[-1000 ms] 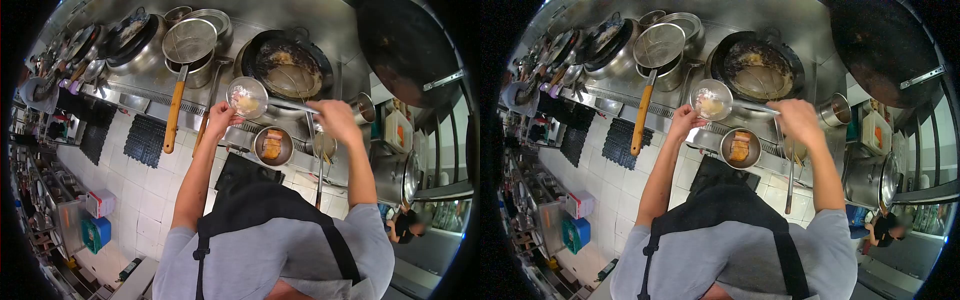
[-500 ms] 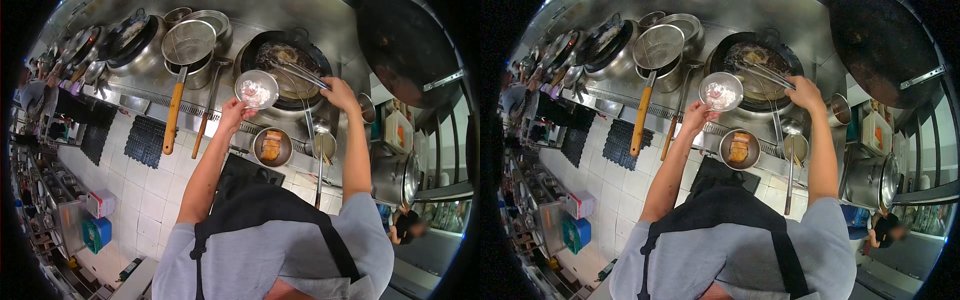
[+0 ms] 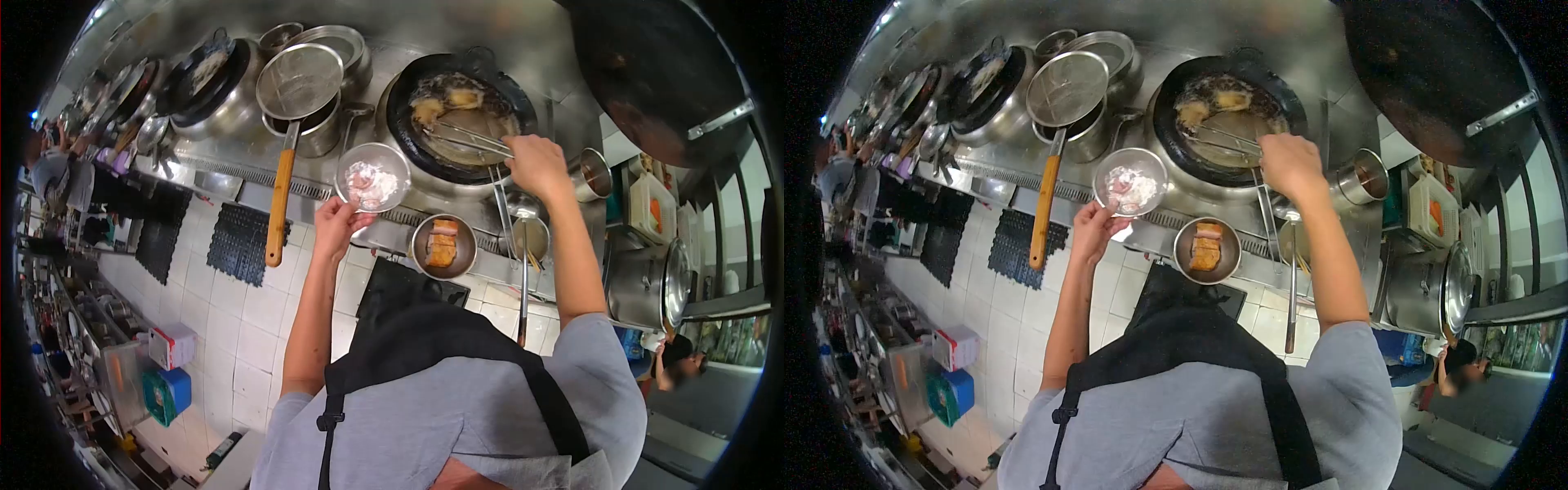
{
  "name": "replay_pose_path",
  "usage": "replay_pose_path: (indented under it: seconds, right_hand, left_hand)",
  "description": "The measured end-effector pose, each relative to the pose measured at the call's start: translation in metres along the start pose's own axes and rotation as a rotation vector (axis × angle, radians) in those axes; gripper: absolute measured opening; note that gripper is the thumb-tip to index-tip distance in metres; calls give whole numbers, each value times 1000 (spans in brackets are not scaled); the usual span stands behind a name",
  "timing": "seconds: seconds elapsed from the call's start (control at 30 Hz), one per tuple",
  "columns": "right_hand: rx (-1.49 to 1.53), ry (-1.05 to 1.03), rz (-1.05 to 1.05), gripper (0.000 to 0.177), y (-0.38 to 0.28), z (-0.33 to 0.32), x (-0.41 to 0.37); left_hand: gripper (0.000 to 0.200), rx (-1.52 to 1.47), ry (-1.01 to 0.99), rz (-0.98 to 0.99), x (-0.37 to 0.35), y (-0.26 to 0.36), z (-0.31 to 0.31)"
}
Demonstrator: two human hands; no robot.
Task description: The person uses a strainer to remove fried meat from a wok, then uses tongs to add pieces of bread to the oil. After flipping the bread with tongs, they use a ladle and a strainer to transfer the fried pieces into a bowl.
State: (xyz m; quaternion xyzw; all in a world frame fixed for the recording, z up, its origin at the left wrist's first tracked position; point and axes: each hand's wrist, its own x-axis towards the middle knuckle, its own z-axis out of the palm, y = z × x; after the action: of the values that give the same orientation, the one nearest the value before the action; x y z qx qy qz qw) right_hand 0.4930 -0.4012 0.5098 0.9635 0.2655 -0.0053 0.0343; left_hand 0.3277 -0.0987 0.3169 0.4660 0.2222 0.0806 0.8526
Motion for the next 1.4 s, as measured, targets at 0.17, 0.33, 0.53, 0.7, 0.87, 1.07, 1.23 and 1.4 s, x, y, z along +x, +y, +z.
replay_pose_path:
  seconds: [0.17,0.33,0.53,0.7,0.87,1.07,1.23,1.4]
  right_hand:
    - [53,-94,-196,38,-36,-29,-29]
    - [28,-58,-298,38,-59,20,-23]
    - [91,-7,-102,37,-48,-10,-50]
    - [120,7,-110,37,-22,9,-40]
    - [182,25,133,37,40,35,18]
    - [154,77,247,39,44,35,56]
    - [168,24,-123,40,10,-19,-17]
    - [91,8,-195,35,-36,15,-18]
  left_hand:
    - [10,66,-58,2,-8,-1,2]
    - [13,193,-168,25,6,11,12]
    - [5,68,-129,-46,31,-3,12]
    - [7,-19,-155,-43,41,-11,34]
    - [6,-97,-150,-58,46,-19,49]
    - [6,-72,-152,-27,43,-17,46]
    - [10,111,-144,90,35,-2,40]
    - [11,202,-212,121,47,4,44]
